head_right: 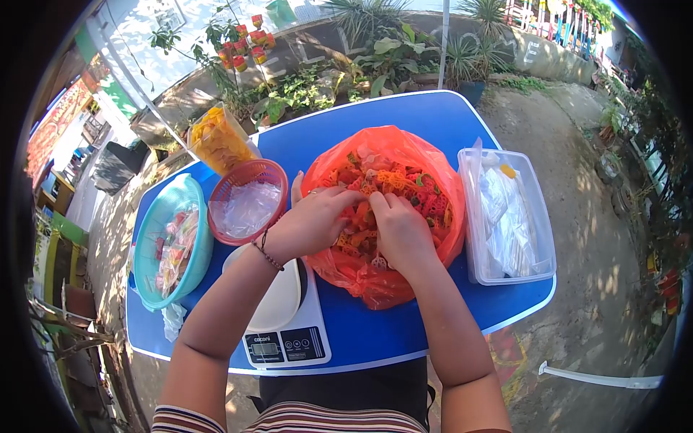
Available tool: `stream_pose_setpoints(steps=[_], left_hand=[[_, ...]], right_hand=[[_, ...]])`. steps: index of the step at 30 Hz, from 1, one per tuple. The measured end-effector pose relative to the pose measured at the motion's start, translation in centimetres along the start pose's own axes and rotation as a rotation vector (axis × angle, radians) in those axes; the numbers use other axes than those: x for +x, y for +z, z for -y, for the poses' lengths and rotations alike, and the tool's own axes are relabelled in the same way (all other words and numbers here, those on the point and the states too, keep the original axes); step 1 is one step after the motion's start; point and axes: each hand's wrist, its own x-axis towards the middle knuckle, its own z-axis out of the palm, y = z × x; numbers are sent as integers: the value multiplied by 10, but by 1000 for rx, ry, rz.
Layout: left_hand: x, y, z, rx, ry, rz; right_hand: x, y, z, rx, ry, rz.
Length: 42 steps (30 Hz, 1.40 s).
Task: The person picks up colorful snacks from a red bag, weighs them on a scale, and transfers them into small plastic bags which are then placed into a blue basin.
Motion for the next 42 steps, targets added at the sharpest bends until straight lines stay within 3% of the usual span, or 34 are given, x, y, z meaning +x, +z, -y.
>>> stream_pose_setpoints(steps=[3, 6, 9, 12, 15, 18, 21, 27, 30, 33, 39, 42], left_hand=[[-4, 4, 0, -279, 15, -7], [-10, 6, 8, -318, 165, -157], [-7, 9, 19, -606, 73, -94], [1, 5, 21, -347, 36, -184], [35, 13, 34, -131, 24, -399], [66, 16, 43, 124, -127, -285], [84, 23, 42, 302, -161, -301], [93, 30, 43, 390, -158, -361], [97, 23, 38, 383, -248, -243], [97, 32, 40, 346, -219, -360], [75, 22, 22, 458, -134, -267], [46, 10, 13, 376, -71, -372]], right_hand=[[0, 2, -2, 68, 10, -55], [3, 2, 6, 162, -71, -192], [2, -6, 13, 182, -132, -175], [2, 1, 7, 136, -123, -104], [2, 5, 3, 26, -188, -116], [2, 8, 3, 34, -215, -176], [1, 9, 3, 23, -199, -139], [1, 9, 4, 51, -196, -163], [1, 11, 4, 48, -201, -157], [1, 9, 5, 51, -189, -153], [1, 8, -2, 50, -135, -139], [-1, 7, -4, 65, -23, -147]])
